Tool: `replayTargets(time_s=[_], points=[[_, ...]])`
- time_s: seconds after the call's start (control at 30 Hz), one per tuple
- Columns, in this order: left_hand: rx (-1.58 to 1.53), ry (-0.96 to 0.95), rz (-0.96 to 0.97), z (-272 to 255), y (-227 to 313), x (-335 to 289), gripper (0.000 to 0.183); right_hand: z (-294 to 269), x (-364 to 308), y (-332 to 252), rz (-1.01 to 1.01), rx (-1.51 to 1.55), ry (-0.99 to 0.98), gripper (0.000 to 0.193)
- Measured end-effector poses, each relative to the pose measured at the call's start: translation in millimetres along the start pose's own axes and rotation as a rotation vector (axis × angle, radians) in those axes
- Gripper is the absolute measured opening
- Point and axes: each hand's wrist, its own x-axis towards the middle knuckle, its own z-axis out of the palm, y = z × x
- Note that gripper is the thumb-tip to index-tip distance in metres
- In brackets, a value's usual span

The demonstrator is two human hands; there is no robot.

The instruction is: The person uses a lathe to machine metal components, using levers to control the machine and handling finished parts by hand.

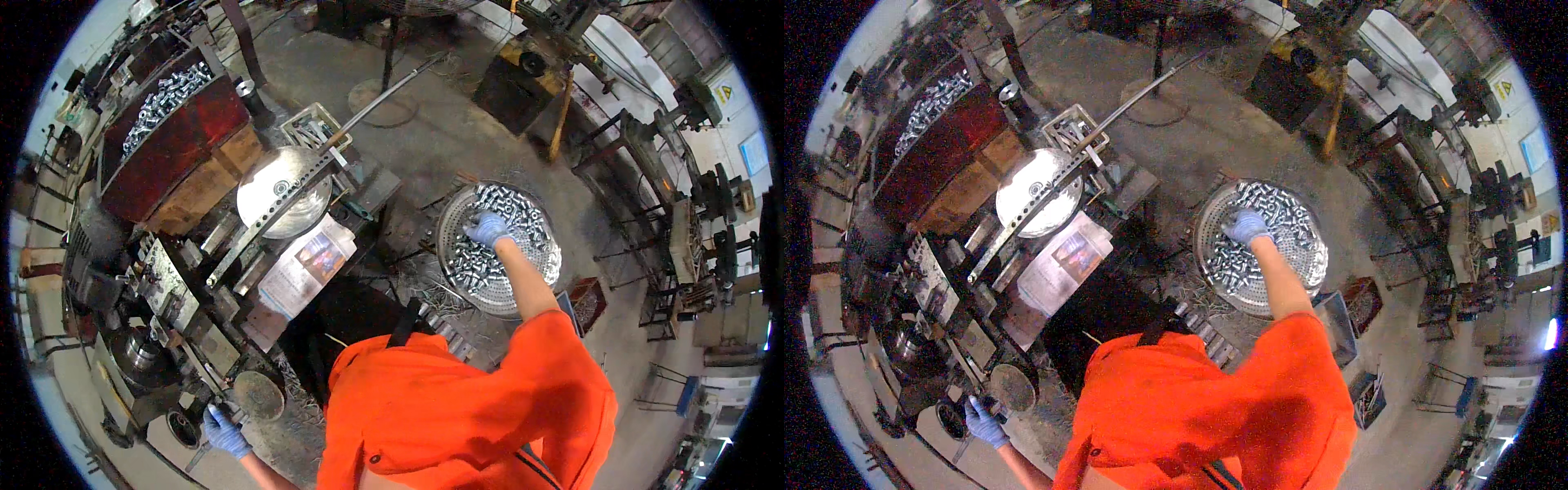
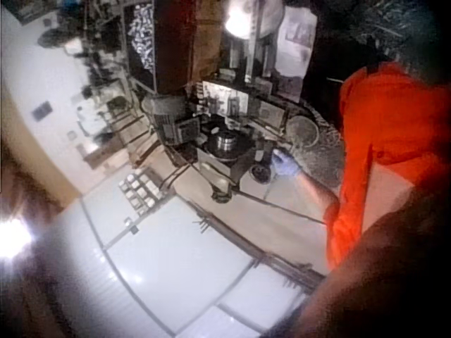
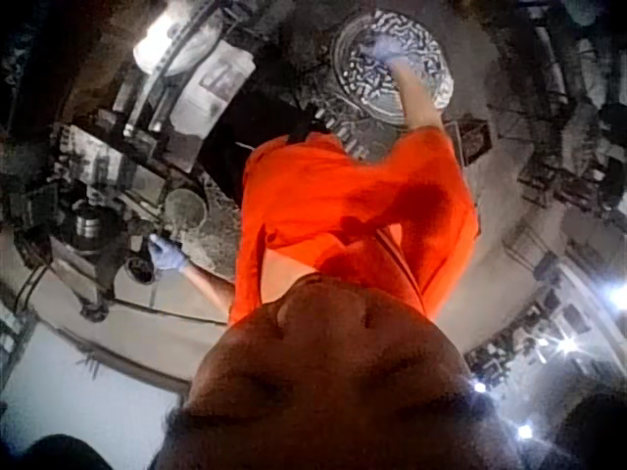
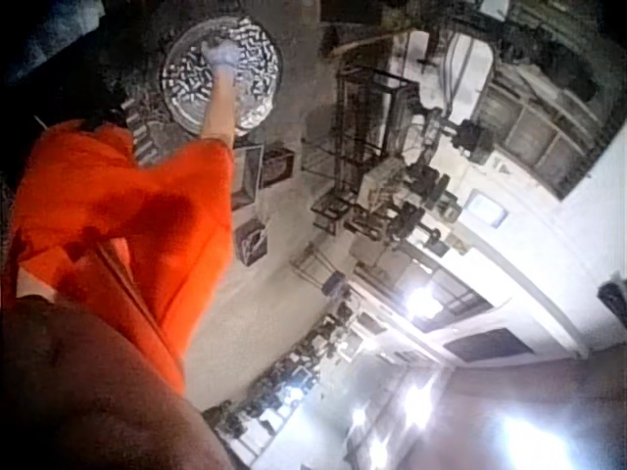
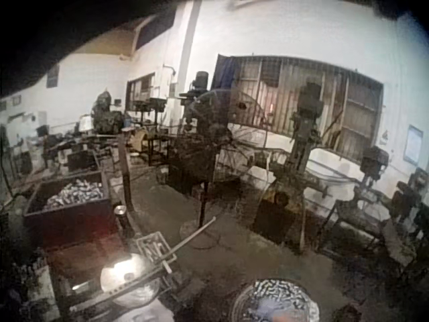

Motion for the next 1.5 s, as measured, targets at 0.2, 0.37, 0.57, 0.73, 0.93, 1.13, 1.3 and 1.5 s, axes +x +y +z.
replayTargets(time_s=[0.2, 0.37, 0.57, 0.73, 0.93, 1.13, 1.3, 1.5], points=[[0.01, 0.008, 0.018, -3, 27, 3, 0.039, -8, 24, -24, 0.036, -0.16, -0.281, 0.061], [0.19, 0.129, 0.079, -7, 7, -7, 0.041, -10, 29, -43, 0.068, -0.114, -0.257, 0.063], [0.175, 0.142, 0.139, -11, 38, -5, 0.031, -14, 6, -36, 0.078, 0.75, 0.12, 0.027], [0.203, 0.117, 0.088, -11, 32, -8, 0.027, -60, -18, -166, -0.392, 1.288, 0.058, 0.031], [0.184, 0.227, 0.211, -80, 23, 4, 0.026, -130, -99, -424, -1.197, 0.87, -0.208, 0.017], [0.45, 0.459, -0.014, -190, -30, -41, 0.021, -143, -162, -604, -1.723, 0.286, 0.044, 0.038], [0.557, 0.451, -0.281, -212, -95, -119, 0.023, -98, -171, -691, -1.672, -0.347, 0.024, 0.065], [0.489, 0.382, -0.485, -192, -111, -156, 0.027, -74, -157, -705, -1.495, -0.153, -0.146, 0.062]])
